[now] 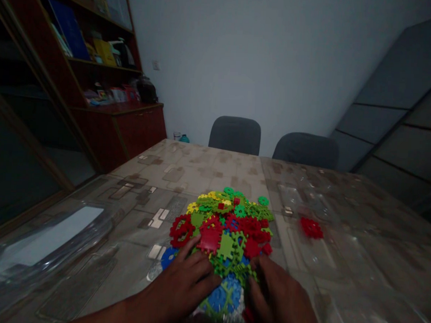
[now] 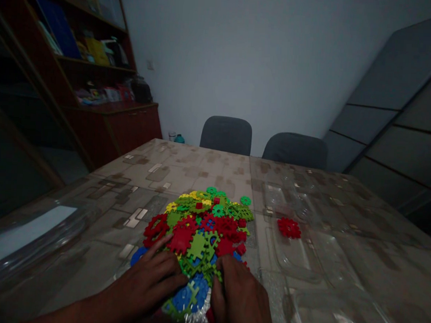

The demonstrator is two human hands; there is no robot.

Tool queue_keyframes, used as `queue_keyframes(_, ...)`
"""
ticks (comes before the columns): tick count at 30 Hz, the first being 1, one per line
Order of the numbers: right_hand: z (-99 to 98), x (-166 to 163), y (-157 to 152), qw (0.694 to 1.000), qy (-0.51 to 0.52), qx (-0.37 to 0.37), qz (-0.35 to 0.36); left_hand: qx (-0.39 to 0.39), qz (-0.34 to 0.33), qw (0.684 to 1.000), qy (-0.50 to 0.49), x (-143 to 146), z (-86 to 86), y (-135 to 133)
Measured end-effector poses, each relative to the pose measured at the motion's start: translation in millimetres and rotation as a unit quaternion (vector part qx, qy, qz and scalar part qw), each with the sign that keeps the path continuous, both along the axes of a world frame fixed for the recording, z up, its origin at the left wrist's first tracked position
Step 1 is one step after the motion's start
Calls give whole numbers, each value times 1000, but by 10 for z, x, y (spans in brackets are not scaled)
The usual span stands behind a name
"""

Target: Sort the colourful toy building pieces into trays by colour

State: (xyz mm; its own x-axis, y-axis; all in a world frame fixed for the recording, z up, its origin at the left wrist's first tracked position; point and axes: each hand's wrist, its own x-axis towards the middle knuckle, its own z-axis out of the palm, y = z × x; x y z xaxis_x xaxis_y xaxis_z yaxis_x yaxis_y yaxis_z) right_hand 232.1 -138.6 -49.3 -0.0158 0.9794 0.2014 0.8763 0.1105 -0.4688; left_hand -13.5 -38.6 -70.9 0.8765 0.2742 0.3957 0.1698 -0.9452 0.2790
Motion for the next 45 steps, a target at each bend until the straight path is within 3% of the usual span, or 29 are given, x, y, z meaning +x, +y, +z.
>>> queue_keyframes(5,8,-122,-17,998,-43,29,-38,-12,-6,1000,4,10,55,-7)
queue_keyframes(8,6,-103,-12,998,-41,53,-15,-9,-13,1000,1,6,86,-8)
queue_keyframes(13,58,31,-13,997,-6,66,34,-22,-31,999,-11,-16,97,-6)
queue_keyframes(19,65,54,-16,997,51,52,27,-44,-3,998,-46,-34,136,5)
queue_keyframes(26,61,-103,9,985,154,64,-44,-21,-16,997,-75,-40,186,38)
queue_keyframes(33,176,75,58,987,141,82,-5,-71,17,991,-108,-14,96,1)
queue_keyframes(41,-112,-172,57,991,95,89,18,-73,14,994,-79,-26,71,31)
queue_keyframes(45,-144,-145,25,994,34,94,46,-76,12,995,-61,-40,74,46)
